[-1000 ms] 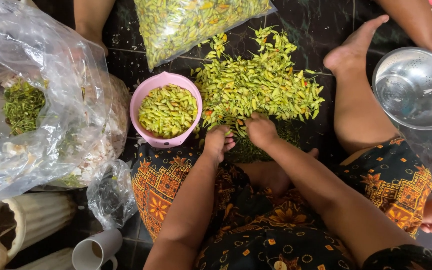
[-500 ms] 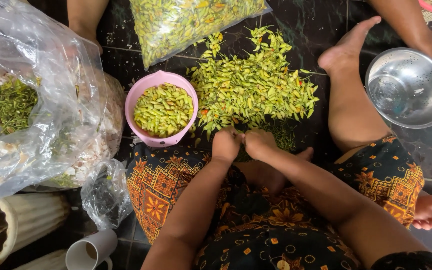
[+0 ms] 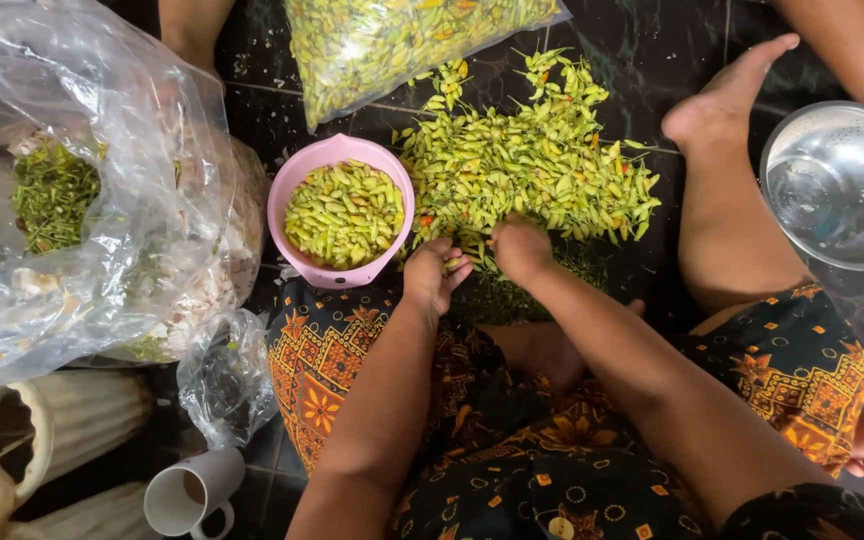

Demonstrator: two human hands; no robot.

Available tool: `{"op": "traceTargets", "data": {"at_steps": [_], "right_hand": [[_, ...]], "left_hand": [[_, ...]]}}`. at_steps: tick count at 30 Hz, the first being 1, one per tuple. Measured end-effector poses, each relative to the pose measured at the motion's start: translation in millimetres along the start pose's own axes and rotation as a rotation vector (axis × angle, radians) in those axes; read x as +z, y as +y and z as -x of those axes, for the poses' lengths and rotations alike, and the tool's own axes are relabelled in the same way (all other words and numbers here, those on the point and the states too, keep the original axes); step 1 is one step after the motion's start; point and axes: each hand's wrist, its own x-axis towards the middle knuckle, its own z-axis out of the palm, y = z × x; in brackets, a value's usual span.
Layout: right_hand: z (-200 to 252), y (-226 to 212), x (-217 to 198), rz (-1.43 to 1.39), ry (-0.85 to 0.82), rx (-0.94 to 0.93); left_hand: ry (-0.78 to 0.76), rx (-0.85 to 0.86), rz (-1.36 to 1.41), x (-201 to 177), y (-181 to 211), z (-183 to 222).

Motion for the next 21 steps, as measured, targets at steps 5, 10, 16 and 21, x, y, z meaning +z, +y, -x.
{"op": "traceTargets", "data": {"at_steps": [5,10,16,21], "right_hand": [[23.1,-9.4,-32.9,-0.59,-0.171,0.196],[41.7,-1.7,-38.7,-0.333,-0.176,0.008],[67.7,-4.2,-44.3,-0.116,-0.148,-0.036],[82.6,-11.4,-58.6,-0.262,-0.206,-0.061]], "left_hand": [[-0.024,-0.054,-0.158,5.4,0.4,10.5],[-0.009,-0.099,-0.316,3.7,-7.7,-6.0],[0.006,-0.002,-0.608,-14.4,-40.1,-36.2],[-0.204,0.069,-0.932,-8.6,-45.7,-14.9]]}}
